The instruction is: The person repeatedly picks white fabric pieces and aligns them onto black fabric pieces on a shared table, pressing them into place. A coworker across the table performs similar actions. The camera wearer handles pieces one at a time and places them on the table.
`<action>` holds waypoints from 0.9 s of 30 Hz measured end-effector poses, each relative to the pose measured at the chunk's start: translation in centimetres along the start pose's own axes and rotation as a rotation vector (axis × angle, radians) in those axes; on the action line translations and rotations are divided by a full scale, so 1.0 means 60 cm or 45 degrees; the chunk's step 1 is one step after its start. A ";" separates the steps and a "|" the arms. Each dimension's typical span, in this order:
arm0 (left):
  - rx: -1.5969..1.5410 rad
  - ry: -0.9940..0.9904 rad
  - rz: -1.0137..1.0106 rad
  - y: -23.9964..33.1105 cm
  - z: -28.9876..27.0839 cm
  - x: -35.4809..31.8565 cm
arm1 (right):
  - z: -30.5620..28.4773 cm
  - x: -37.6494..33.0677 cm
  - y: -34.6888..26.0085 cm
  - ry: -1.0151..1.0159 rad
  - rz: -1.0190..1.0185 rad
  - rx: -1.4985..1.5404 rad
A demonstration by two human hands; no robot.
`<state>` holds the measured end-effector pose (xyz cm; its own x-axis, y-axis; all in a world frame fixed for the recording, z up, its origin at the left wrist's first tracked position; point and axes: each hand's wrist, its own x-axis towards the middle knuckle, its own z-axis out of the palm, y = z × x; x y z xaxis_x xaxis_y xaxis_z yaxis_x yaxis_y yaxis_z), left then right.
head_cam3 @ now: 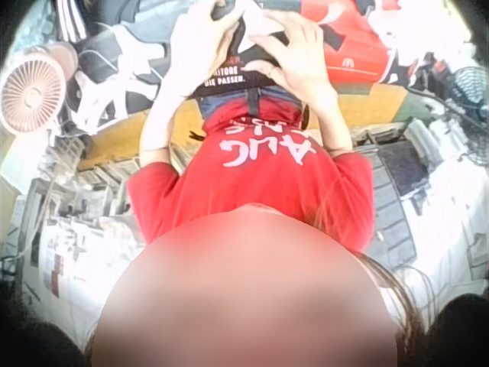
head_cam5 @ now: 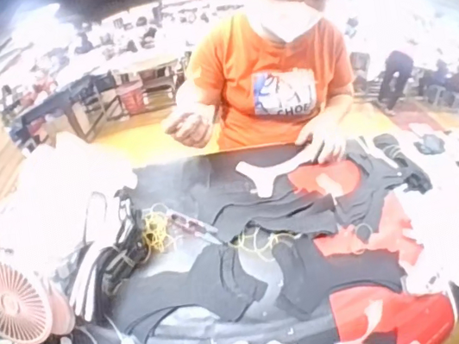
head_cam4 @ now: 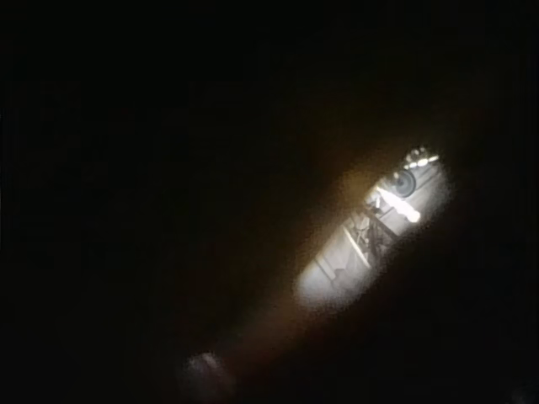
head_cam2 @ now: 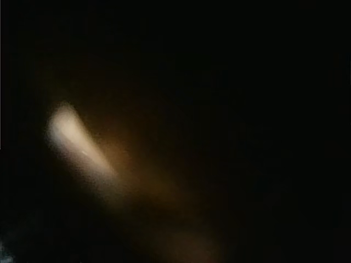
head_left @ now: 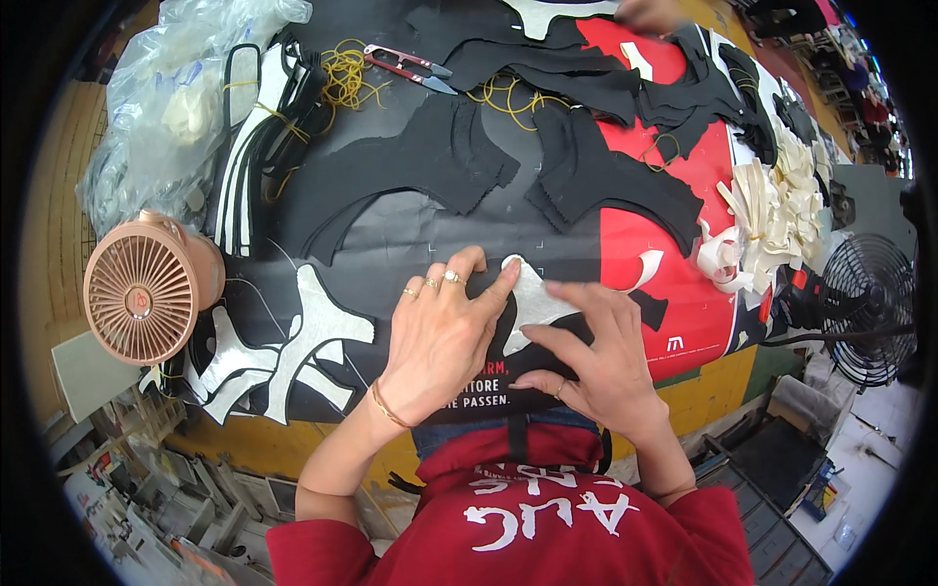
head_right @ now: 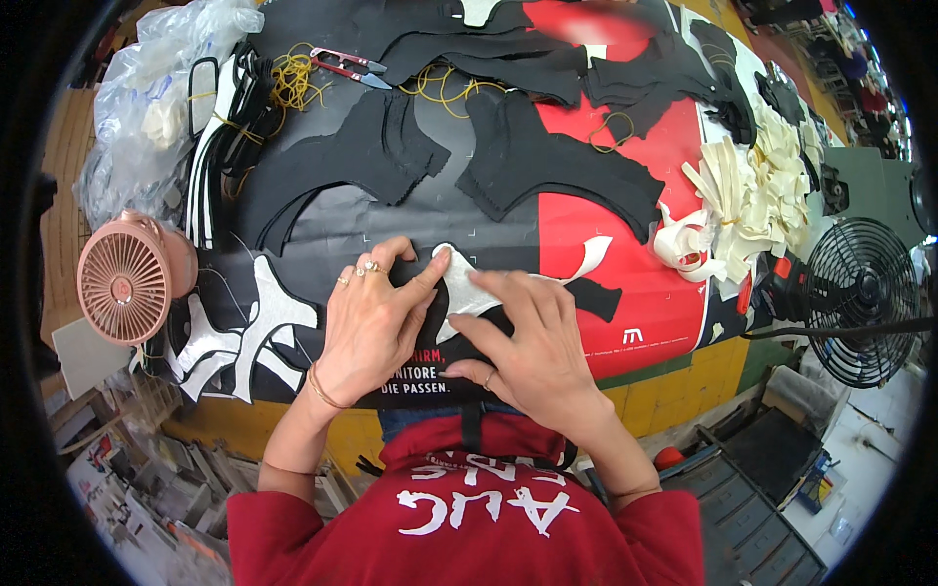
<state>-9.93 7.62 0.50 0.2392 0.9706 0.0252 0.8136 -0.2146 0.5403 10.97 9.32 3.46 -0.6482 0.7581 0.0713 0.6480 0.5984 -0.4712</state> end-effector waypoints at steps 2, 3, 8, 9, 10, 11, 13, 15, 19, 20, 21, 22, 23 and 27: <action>0.003 -0.009 0.012 -0.002 0.000 0.000 | 0.010 -0.010 0.007 0.046 -0.102 -0.006; -0.002 -0.015 0.019 -0.003 -0.001 0.001 | 0.017 -0.012 0.010 0.089 -0.123 -0.026; -0.056 -0.059 0.070 -0.008 -0.011 0.001 | 0.043 -0.016 0.013 0.174 -0.209 -0.086; -0.063 -0.067 0.092 -0.009 -0.014 0.002 | 0.045 -0.016 0.011 0.186 -0.211 -0.085; -0.071 -0.091 0.108 -0.010 -0.018 0.003 | 0.046 -0.018 0.008 0.193 -0.198 -0.081; -0.079 -0.114 0.122 -0.012 -0.021 0.004 | 0.047 -0.019 0.007 0.189 -0.193 -0.076; -0.095 -0.194 0.136 -0.015 -0.030 0.005 | 0.047 -0.021 0.008 0.178 -0.204 -0.081; -0.084 -0.242 0.167 -0.019 -0.038 0.009 | 0.048 -0.024 0.011 0.222 -0.191 -0.050; -0.120 -0.305 0.154 -0.020 -0.045 0.014 | 0.062 -0.029 0.011 0.386 -0.098 0.060; -0.098 -0.303 0.161 -0.019 -0.045 0.014 | 0.065 -0.031 0.010 0.418 -0.071 0.076; -0.068 -0.310 0.163 -0.018 -0.044 0.014 | 0.068 -0.033 0.008 0.419 -0.076 0.043; -0.034 -0.315 0.174 -0.018 -0.044 0.013 | 0.072 -0.035 0.005 0.420 -0.081 0.011; -0.035 -0.317 0.168 -0.018 -0.044 0.013 | 0.075 -0.037 0.001 0.421 -0.081 -0.014; -0.058 -0.306 0.166 -0.019 -0.042 0.013 | 0.083 -0.041 -0.006 0.401 -0.104 -0.130</action>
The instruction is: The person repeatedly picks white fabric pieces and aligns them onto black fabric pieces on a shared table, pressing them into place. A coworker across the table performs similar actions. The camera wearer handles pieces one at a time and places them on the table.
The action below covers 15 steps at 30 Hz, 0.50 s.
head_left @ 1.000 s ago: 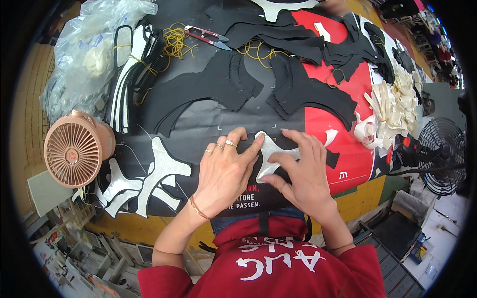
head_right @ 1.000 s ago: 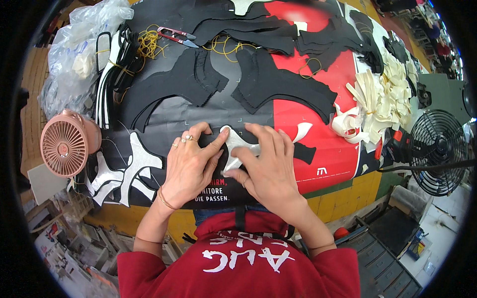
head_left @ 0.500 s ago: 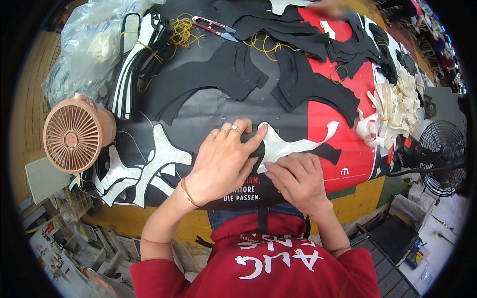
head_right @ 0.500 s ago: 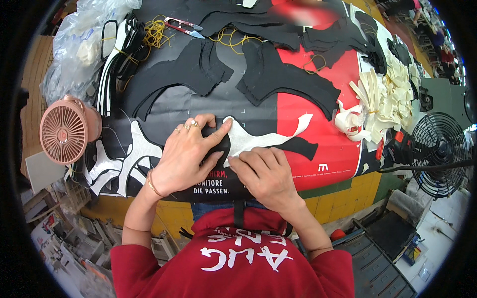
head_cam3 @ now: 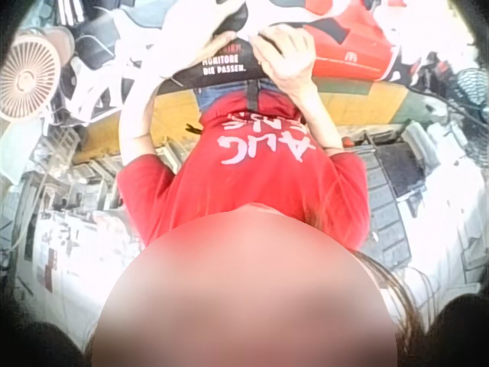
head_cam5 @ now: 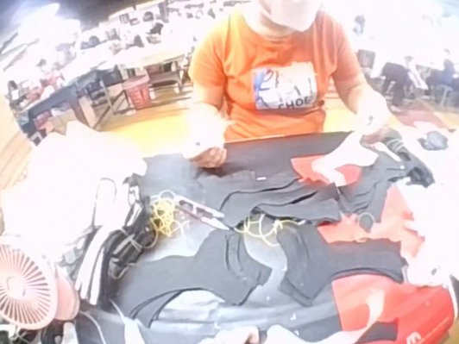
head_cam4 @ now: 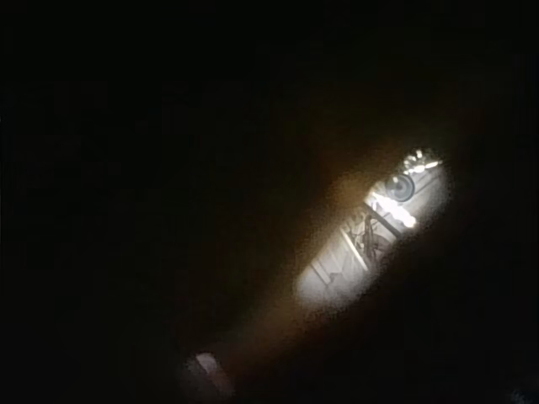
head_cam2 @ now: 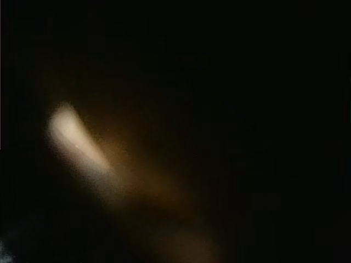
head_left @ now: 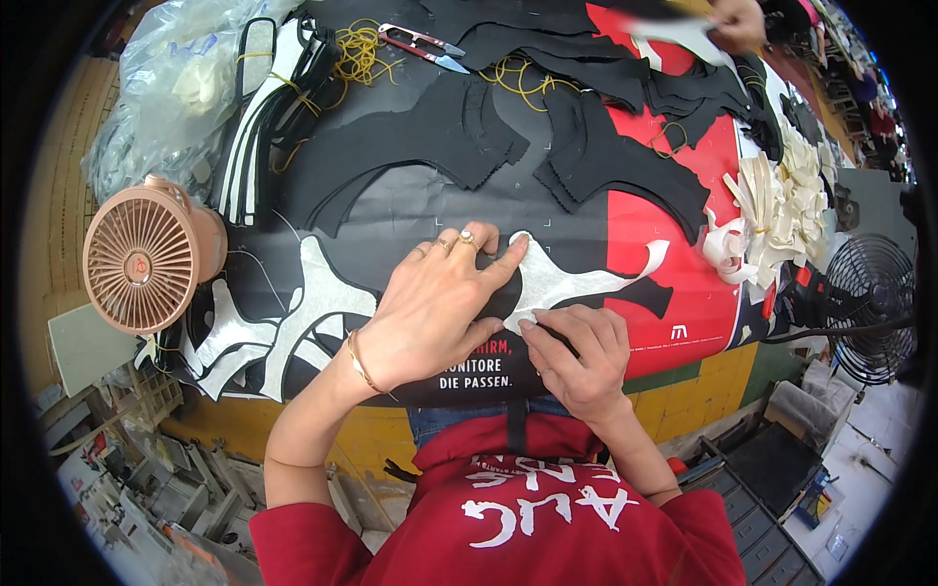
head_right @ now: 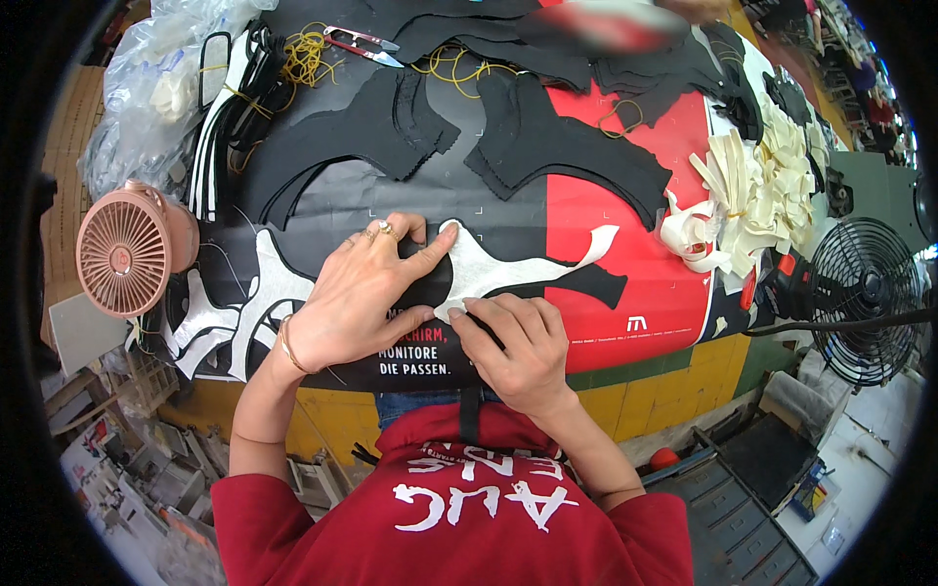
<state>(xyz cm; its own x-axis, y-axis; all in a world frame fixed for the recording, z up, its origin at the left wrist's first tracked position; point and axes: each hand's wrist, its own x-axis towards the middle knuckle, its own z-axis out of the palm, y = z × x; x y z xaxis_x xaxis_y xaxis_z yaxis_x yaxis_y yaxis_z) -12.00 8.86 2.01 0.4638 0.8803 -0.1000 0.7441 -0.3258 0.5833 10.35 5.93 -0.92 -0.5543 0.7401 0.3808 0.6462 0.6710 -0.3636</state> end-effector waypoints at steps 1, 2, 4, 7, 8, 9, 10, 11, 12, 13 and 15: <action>-0.009 -0.006 -0.010 0.000 0.000 0.000 | 0.000 0.000 0.000 -0.018 -0.010 -0.007; -0.016 0.009 -0.002 0.000 0.000 0.000 | 0.000 0.000 0.001 -0.027 -0.015 -0.007; -0.015 -0.004 -0.003 0.000 -0.001 0.001 | -0.002 0.000 0.001 -0.045 -0.022 -0.032; 0.029 -0.015 0.016 0.001 -0.002 0.000 | -0.005 -0.001 0.000 -0.049 -0.015 -0.045; 0.027 -0.017 0.014 0.002 -0.003 0.000 | -0.005 -0.002 0.000 -0.064 -0.002 -0.044; 0.026 -0.019 0.012 0.002 -0.003 0.000 | -0.005 -0.004 -0.002 -0.049 0.000 -0.042; 0.031 -0.018 0.014 0.002 -0.003 0.000 | -0.005 -0.006 -0.003 -0.048 0.010 -0.038; 0.026 -0.018 0.013 0.002 -0.003 0.000 | -0.005 -0.008 -0.003 -0.052 0.020 -0.031; 0.027 -0.015 0.016 0.002 -0.003 0.000 | -0.004 -0.010 -0.004 0.006 0.048 0.013; 0.033 -0.023 0.012 0.003 -0.003 0.000 | -0.001 -0.012 -0.003 0.059 0.076 0.060; 0.033 -0.020 0.008 0.003 -0.003 0.001 | 0.001 -0.015 -0.003 0.114 0.102 0.082</action>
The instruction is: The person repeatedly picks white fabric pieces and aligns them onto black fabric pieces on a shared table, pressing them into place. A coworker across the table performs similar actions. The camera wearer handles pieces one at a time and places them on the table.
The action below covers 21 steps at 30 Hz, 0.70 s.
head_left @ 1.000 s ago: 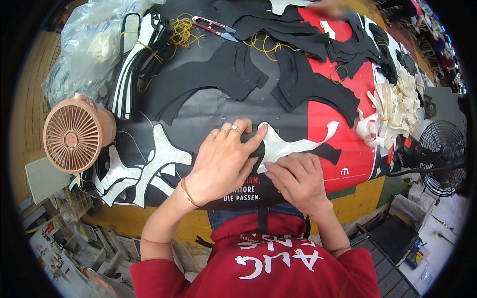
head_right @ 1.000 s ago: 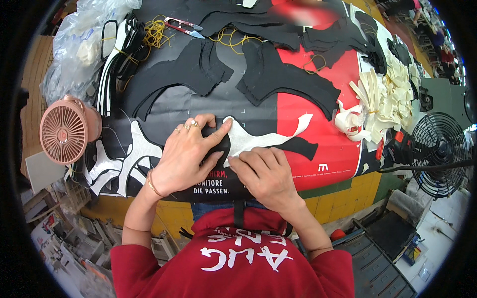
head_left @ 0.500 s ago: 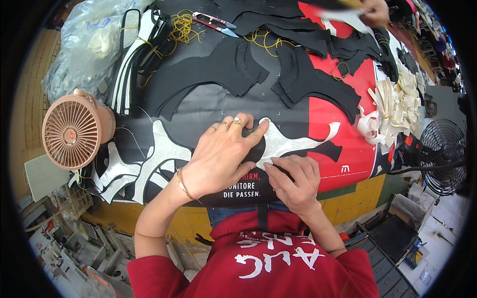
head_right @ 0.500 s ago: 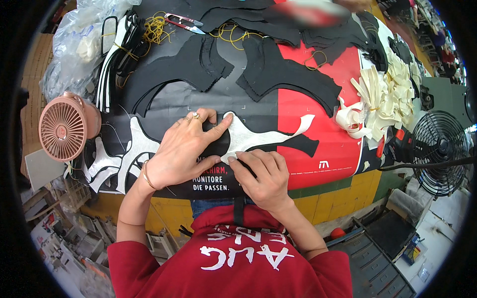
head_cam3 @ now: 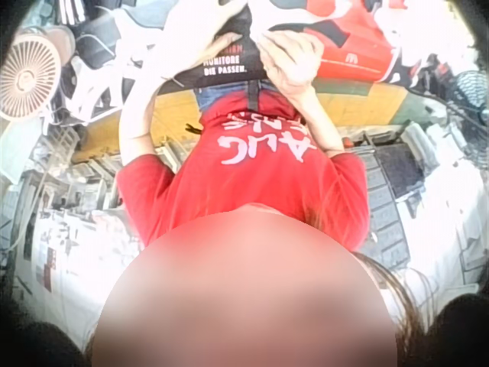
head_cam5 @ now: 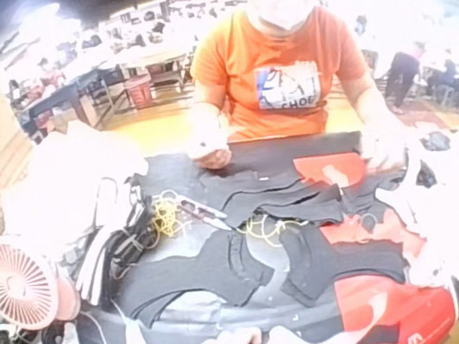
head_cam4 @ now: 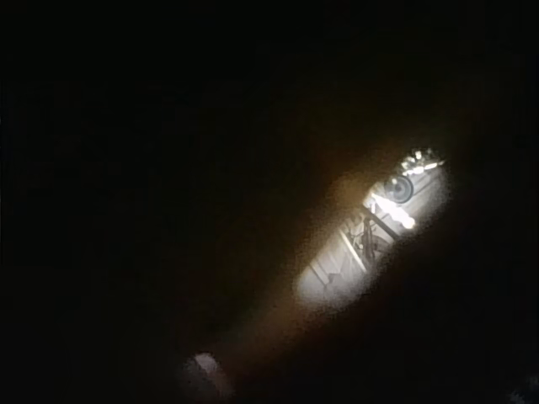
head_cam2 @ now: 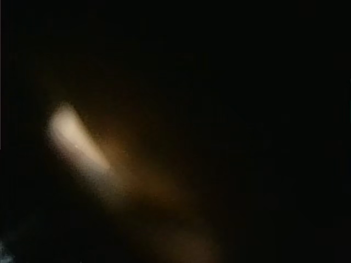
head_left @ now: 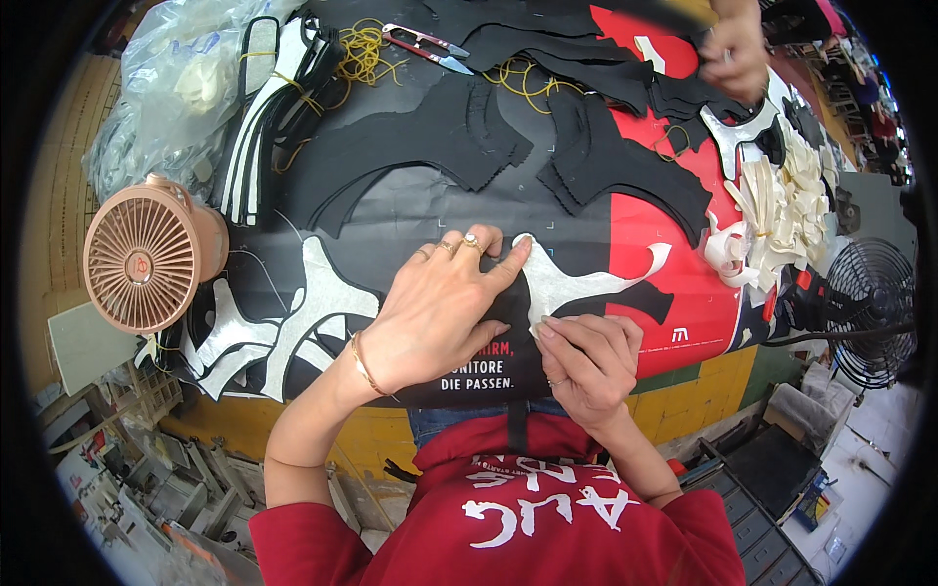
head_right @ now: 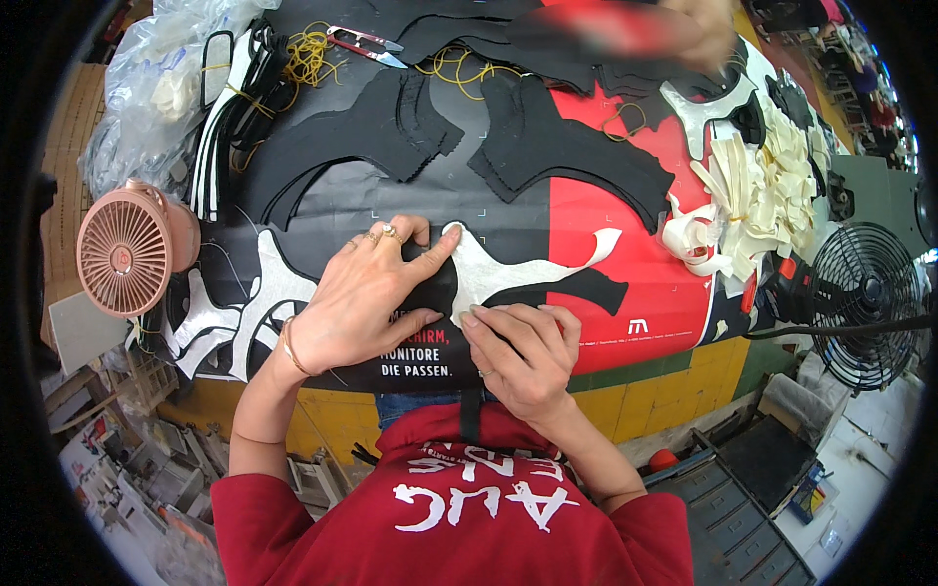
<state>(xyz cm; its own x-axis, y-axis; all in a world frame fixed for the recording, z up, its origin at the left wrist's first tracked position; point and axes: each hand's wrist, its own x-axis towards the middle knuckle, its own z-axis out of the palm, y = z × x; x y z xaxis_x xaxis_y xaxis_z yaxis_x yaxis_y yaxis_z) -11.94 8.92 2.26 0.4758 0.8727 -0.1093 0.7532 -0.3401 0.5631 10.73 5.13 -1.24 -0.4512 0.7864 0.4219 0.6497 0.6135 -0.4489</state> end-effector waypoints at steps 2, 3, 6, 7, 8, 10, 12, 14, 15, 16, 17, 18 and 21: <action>-0.001 -0.005 -0.002 0.000 0.000 0.000 | 0.001 -0.003 -0.001 0.022 -0.006 -0.057; -0.003 -0.006 0.000 0.000 0.000 0.000 | 0.001 -0.004 -0.002 -0.009 -0.027 -0.080; 0.002 -0.003 0.005 0.000 -0.001 0.000 | 0.005 -0.005 -0.008 -0.056 -0.060 -0.148; 0.012 -0.009 0.004 0.000 -0.001 0.000 | 0.006 -0.005 -0.009 -0.066 -0.055 -0.163; 0.004 -0.002 0.005 0.000 0.000 0.000 | 0.006 -0.006 -0.010 -0.090 -0.047 -0.179; 0.008 -0.013 -0.001 0.000 0.000 0.000 | 0.007 -0.006 -0.012 -0.103 -0.032 -0.188; 0.005 -0.011 -0.004 0.000 0.000 0.000 | 0.006 -0.008 -0.013 -0.108 -0.019 -0.213; 0.008 -0.016 -0.005 0.000 0.000 0.000 | 0.006 -0.010 -0.015 -0.095 -0.018 -0.253; 0.009 -0.017 -0.006 0.000 0.000 0.000 | 0.006 -0.012 -0.015 -0.095 -0.009 -0.259; 0.017 -0.019 -0.005 0.000 0.000 0.000 | 0.007 -0.013 -0.016 -0.097 -0.005 -0.265; 0.010 -0.014 -0.005 0.000 0.000 0.000 | 0.008 -0.014 -0.016 -0.098 -0.001 -0.271; 0.010 -0.011 -0.003 0.001 0.000 0.000 | 0.008 -0.014 -0.016 -0.101 0.005 -0.270; 0.009 -0.015 -0.004 0.001 0.000 0.000 | 0.010 -0.015 -0.016 -0.113 0.019 -0.276</action>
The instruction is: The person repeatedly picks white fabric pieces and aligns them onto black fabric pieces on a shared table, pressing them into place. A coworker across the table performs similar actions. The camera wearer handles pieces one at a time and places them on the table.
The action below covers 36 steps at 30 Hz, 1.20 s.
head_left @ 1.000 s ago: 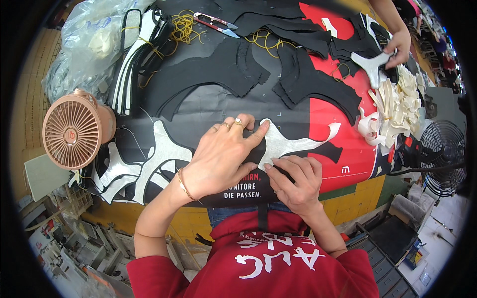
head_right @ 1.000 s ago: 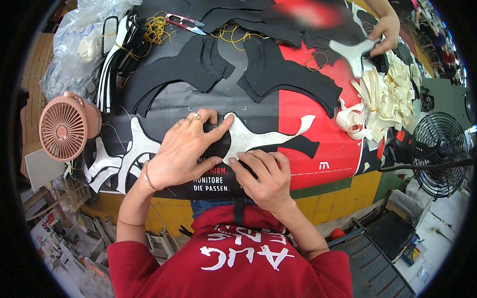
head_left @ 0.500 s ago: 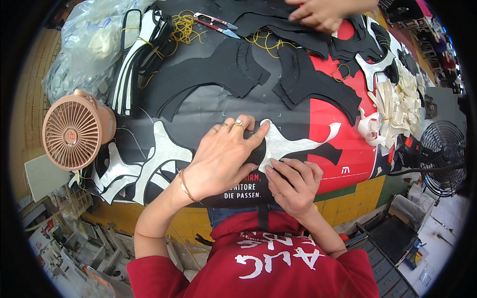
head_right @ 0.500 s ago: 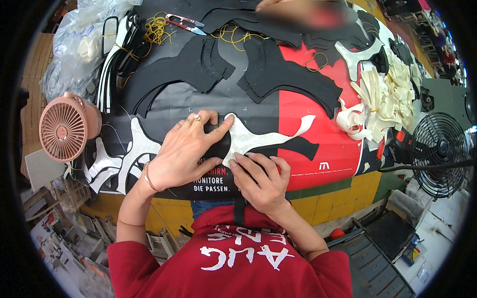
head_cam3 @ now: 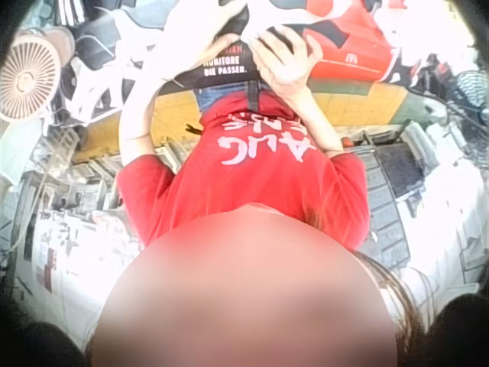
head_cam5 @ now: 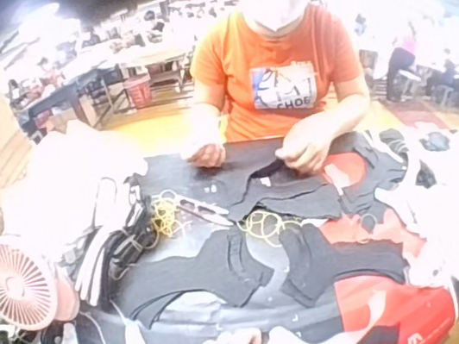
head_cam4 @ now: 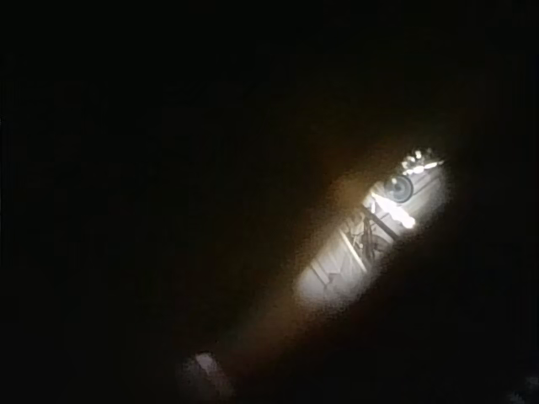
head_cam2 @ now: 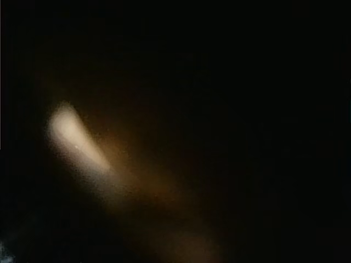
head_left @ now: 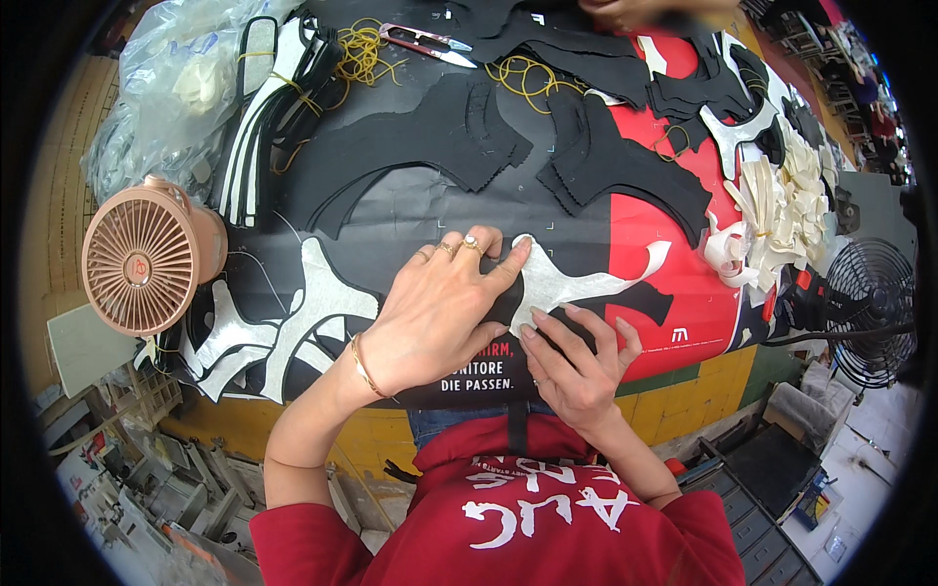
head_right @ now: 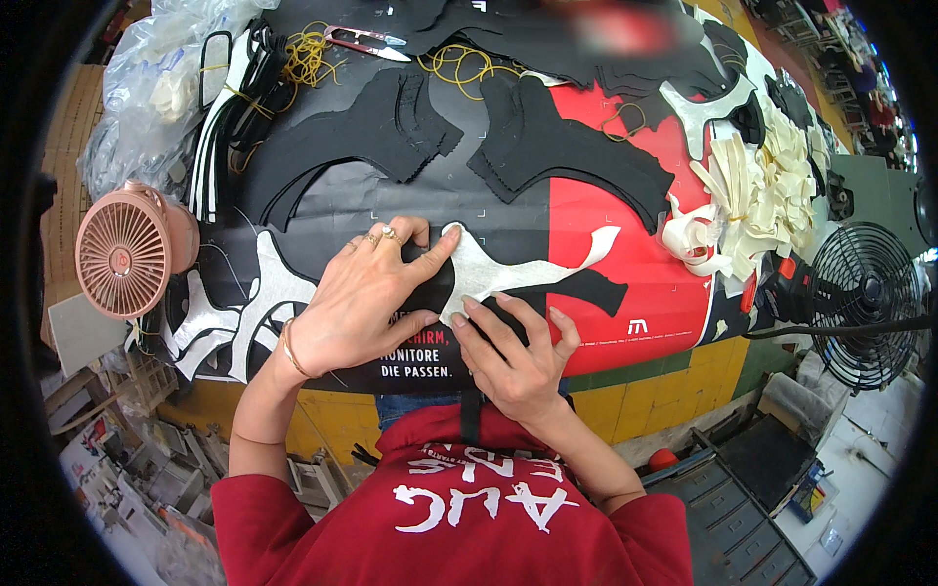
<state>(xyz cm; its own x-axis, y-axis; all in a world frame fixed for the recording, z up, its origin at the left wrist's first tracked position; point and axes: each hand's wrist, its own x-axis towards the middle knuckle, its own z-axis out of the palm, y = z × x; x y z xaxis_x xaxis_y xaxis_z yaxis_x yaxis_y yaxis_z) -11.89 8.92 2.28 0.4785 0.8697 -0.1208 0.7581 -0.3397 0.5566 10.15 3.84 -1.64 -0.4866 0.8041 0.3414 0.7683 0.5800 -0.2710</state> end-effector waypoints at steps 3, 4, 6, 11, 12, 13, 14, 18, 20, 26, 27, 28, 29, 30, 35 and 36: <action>-0.005 -0.010 0.001 -0.001 -0.001 0.000 | 0.000 0.000 0.000 -0.021 -0.007 -0.036; -0.002 -0.021 0.002 -0.001 -0.001 0.000 | -0.001 0.000 0.000 -0.029 -0.018 -0.055; -0.016 -0.021 0.016 -0.002 -0.003 -0.001 | -0.002 0.000 -0.002 -0.053 -0.025 -0.082; -0.021 -0.045 0.037 -0.006 -0.006 -0.002 | -0.007 -0.002 -0.009 -0.137 -0.022 -0.122; -0.030 -0.043 0.043 -0.007 -0.007 -0.002 | -0.009 -0.003 -0.010 -0.138 -0.035 -0.152; -0.032 -0.043 0.057 -0.007 -0.007 -0.002 | -0.009 -0.003 -0.012 -0.146 -0.052 -0.186; -0.058 -0.036 0.048 -0.009 -0.007 -0.002 | -0.010 -0.004 -0.014 -0.158 -0.063 -0.219; -0.108 0.029 -0.021 -0.007 0.004 0.004 | -0.016 -0.006 -0.018 -0.214 -0.065 -0.206; -0.110 0.075 -0.064 -0.002 0.010 0.004 | -0.024 -0.004 -0.011 -0.263 -0.061 -0.131; -0.111 0.128 -0.090 0.004 0.016 -0.003 | -0.054 0.015 0.033 0.024 0.113 -0.053; -0.124 0.139 -0.092 0.006 0.018 -0.005 | -0.053 0.020 0.037 0.029 0.085 -0.097; -0.136 0.148 -0.090 0.009 0.020 -0.006 | -0.048 0.026 0.038 0.011 0.068 -0.071; -0.104 0.189 -0.071 0.012 0.023 -0.009 | -0.043 0.031 0.037 -0.020 0.069 -0.037; -0.071 0.231 -0.054 0.015 0.027 -0.011 | -0.039 0.036 0.035 -0.062 0.073 0.002; -0.040 0.295 -0.016 0.030 0.056 -0.033 | -0.052 0.054 0.061 -0.121 0.090 0.109; -0.075 0.324 -0.022 0.030 0.061 -0.037 | -0.057 0.055 0.067 -0.148 0.025 0.153</action>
<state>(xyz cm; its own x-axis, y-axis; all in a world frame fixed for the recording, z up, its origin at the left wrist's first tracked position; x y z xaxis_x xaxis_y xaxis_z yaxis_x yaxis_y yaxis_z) -9.95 5.06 0.52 0.3328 0.9400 0.0756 0.7345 -0.3087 0.6043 13.06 8.41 1.45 -0.5224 0.8209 0.2307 0.7260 0.5701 -0.3846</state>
